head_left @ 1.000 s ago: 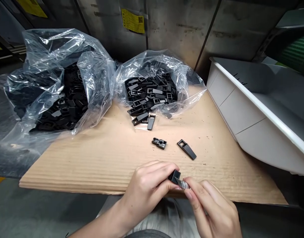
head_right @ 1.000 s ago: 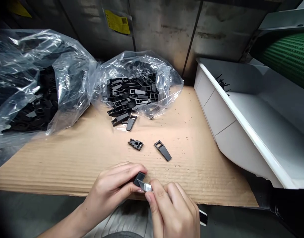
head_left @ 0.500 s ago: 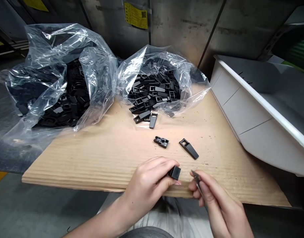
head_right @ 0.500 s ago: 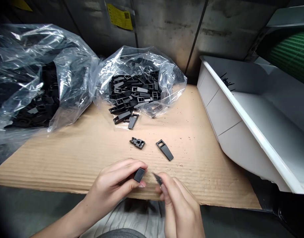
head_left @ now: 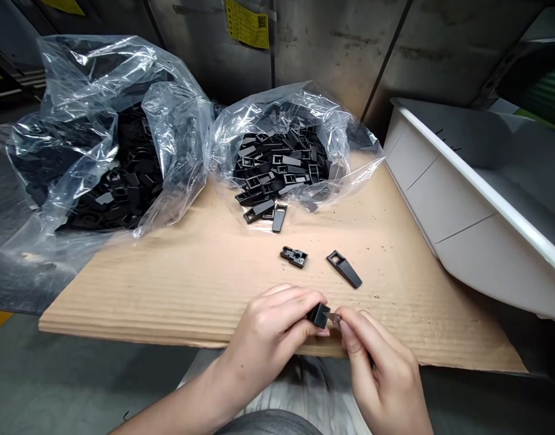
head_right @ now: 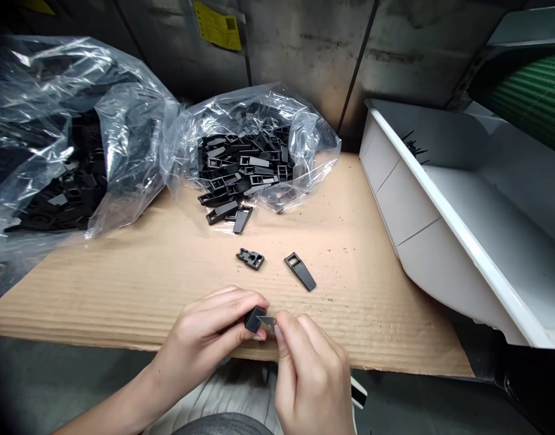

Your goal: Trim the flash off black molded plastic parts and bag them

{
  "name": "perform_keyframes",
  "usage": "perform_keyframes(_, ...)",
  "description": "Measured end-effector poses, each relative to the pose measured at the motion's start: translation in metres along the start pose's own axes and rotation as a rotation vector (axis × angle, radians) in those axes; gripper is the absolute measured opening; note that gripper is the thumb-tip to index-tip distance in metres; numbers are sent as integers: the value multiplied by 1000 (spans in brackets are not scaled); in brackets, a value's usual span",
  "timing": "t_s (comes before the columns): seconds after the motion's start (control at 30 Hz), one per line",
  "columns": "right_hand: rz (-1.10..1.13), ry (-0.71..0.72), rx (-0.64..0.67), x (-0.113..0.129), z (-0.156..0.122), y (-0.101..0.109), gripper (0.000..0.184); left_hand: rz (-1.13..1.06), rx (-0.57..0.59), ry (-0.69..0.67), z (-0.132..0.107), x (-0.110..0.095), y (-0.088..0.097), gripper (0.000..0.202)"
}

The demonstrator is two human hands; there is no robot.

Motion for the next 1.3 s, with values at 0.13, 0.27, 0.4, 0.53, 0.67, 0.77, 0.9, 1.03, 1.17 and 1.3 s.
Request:
perform_keyframes(0.13, 136, 49, 10, -1, -3, 4, 19, 32, 5, 60, 1, 2, 1, 12)
perform_keyframes(0.27, 247, -49, -58, -6, 2, 9, 17, 44, 36, 65, 2, 0, -1, 7)
perform_keyframes(0.4, 292, -192, -66, -7, 7, 6, 26, 13, 23, 67, -1, 0, 1, 17)
perform_keyframes(0.53, 321, -180, -152, -9, 2, 6, 20, -253, 71, 80, -3, 3, 5, 23)
perform_keyframes(0.67, 215, -67, -128, -9, -3, 6, 18, -357, 39, 172, -4, 6, 6, 17)
perform_keyframes(0.77, 135, -18, -133, -8, -5, 6, 18, -410, -19, 278, -6, 10, 4, 28)
perform_keyframes(0.9, 26, 59, -113, -4, -4, 5, 19, -381, 17, 209, -2, 8, 6, 16)
perform_keyframes(1.03, -76, 166, -82, -1, -3, 4, 23, -381, 0, 111, 1, 4, 11, 15)
perform_keyframes(1.17, -80, 154, -70, -2, -2, 3, 23, -422, 12, 111, 1, 5, 10, 15)
perform_keyframes(1.3, 16, 137, 25, 0, 0, 1, 23, -484, 31, 102, 0, 6, 10, 16)
Point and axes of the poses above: each hand's wrist, its own z-axis towards the middle knuckle, its own y-axis out of the back of the hand, x = y × z, the point moved 4 cm from there along z, towards the middle knuckle, and after that the axes turned 15 degrees about x, right-handed, at the moved point
